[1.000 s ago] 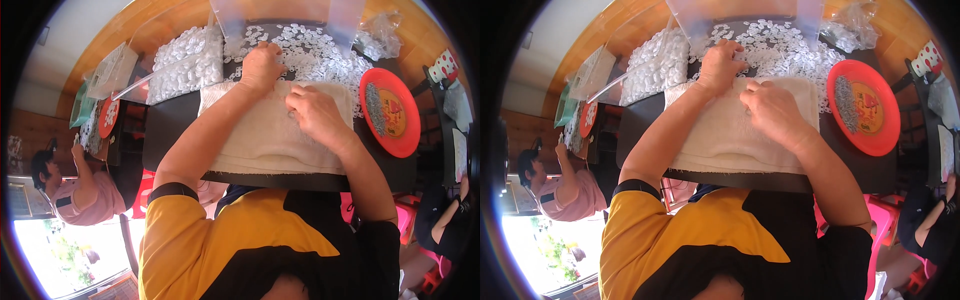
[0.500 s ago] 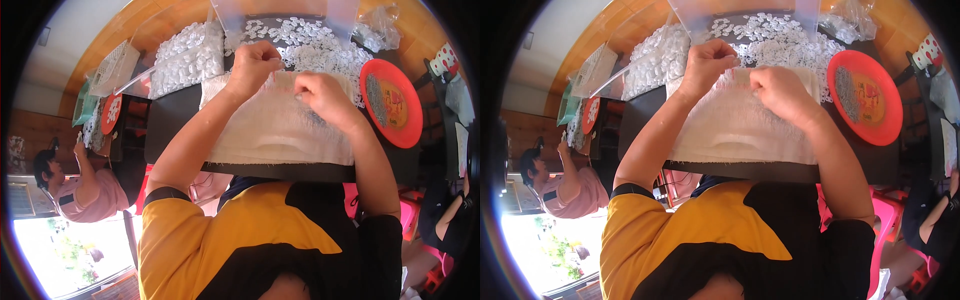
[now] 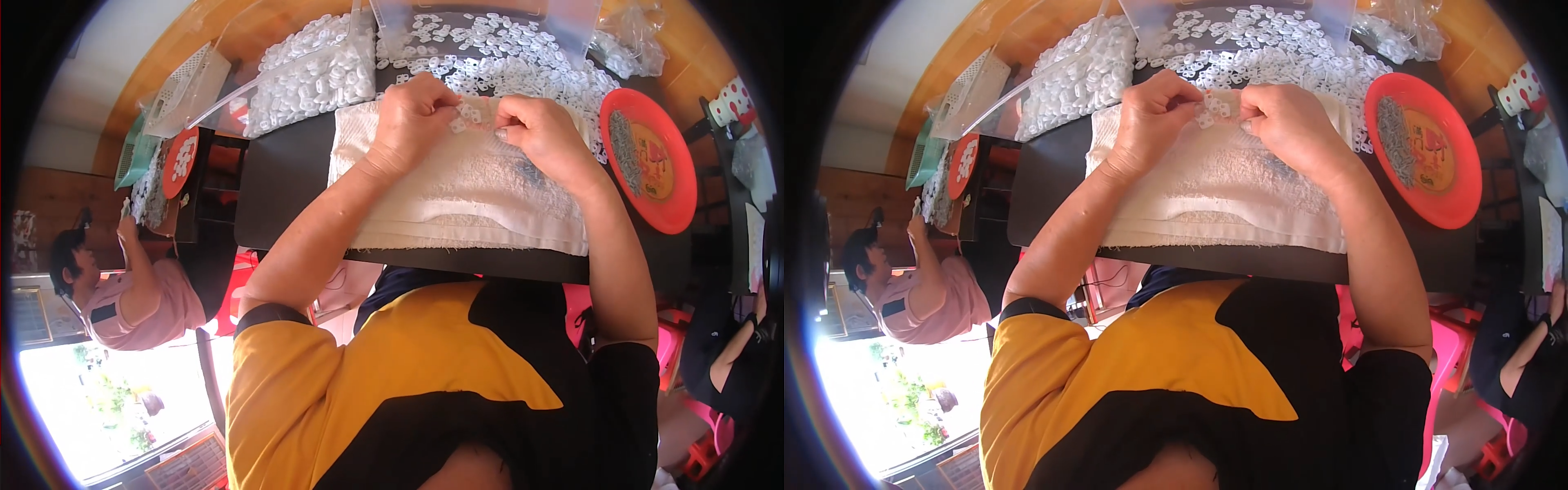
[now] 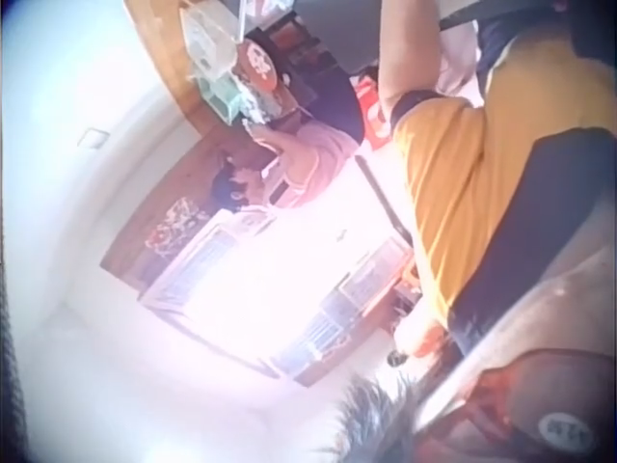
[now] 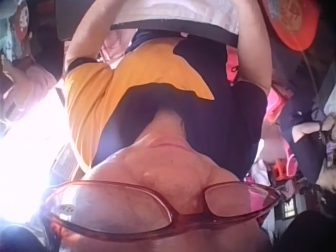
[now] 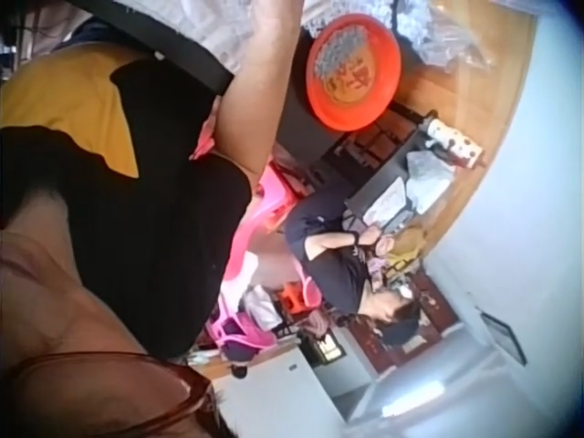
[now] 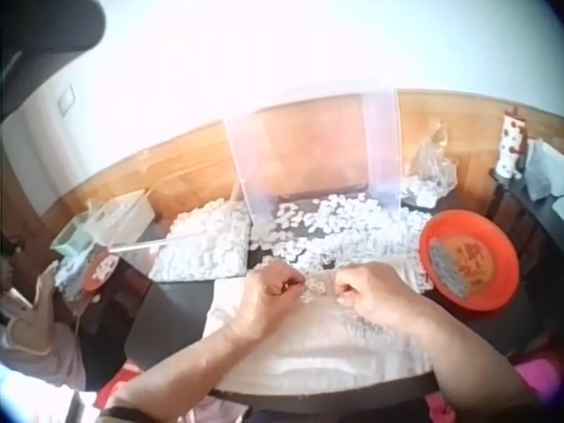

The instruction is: Manually cleaning and inspecting small white plastic components using a towel at a workstation.

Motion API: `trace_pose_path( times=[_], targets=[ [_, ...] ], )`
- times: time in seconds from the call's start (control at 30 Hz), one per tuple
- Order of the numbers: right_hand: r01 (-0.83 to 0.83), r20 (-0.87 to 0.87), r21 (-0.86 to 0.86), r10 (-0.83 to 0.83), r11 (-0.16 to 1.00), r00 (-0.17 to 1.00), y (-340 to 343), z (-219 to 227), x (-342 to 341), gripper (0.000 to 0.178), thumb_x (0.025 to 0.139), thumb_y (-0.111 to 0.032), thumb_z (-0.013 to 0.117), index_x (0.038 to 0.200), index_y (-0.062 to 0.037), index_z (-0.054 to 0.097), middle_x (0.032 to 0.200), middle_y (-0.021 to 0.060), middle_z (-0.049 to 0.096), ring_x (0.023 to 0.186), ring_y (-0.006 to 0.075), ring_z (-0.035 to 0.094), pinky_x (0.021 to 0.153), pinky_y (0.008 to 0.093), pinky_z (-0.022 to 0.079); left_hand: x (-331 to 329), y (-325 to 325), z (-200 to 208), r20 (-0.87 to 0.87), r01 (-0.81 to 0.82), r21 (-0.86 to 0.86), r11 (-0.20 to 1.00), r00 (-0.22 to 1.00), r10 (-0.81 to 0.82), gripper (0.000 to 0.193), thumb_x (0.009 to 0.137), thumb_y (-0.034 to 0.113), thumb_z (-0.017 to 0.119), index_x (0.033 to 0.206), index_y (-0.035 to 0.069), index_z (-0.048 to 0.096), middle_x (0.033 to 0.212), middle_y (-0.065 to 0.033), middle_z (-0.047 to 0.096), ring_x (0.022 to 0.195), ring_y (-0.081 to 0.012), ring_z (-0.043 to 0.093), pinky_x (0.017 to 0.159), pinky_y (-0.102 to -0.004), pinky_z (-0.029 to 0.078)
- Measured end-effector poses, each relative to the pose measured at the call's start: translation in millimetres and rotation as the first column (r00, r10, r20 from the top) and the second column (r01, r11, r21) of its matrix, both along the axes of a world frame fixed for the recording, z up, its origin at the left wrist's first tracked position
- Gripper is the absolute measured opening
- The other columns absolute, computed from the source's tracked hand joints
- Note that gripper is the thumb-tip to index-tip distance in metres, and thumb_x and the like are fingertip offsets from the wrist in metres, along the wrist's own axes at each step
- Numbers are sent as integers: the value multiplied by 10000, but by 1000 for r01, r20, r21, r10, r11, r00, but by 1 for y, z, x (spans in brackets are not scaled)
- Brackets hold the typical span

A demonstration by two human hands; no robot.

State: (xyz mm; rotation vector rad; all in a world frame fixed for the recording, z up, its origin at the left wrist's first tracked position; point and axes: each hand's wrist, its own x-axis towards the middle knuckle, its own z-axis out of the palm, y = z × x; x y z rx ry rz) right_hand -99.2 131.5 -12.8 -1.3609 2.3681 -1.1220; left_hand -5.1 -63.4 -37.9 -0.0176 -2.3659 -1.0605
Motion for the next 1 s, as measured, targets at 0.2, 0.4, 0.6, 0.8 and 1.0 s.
trace_pose_path(
  times=[0.2,0.4,0.6,0.8,1.0],
  targets=[
    [0,120,-31,4,1000,993,1,-2,-4,65,782,-27,602,823,15,575,701,46,592,664,114,523,616,289,421,-13,21,4,-22,-8,-438,899,1000,-2,147,688,100,713,809,51,646,793,-92,577,714,-270,610,624,-365,512],
    [39,235,-135,-6,990,972,1,1,-4,49,836,-39,597,812,0,581,709,-5,580,652,75,489,578,239,391,-19,30,4,13,-56,-620,783,997,81,124,699,134,691,735,64,595,791,-92,573,745,-291,622,646,-397,527],
    [158,428,-253,-36,955,903,4,6,-9,42,878,-70,589,846,-45,601,714,-35,572,643,41,486,568,201,375,-22,33,24,231,52,-520,853,970,82,101,723,120,665,767,38,627,804,-140,632,734,-297,640,650,-387,524],
    [262,540,-296,-65,919,839,4,13,-6,43,891,-89,584,879,-56,611,725,-26,588,654,49,521,574,202,385,-17,30,38,363,34,327,944,918,-159,85,802,60,661,800,-17,625,719,-75,631,641,-166,600,528,-297,452],
    [325,625,-386,-15,863,781,-3,18,10,52,891,-78,587,901,-27,598,746,12,598,643,76,539,547,211,413,-11,39,37,191,-59,929,365,922,-337,98,876,35,619,932,-42,597,803,-113,629,648,-160,587,495,-263,414]
  ],
)
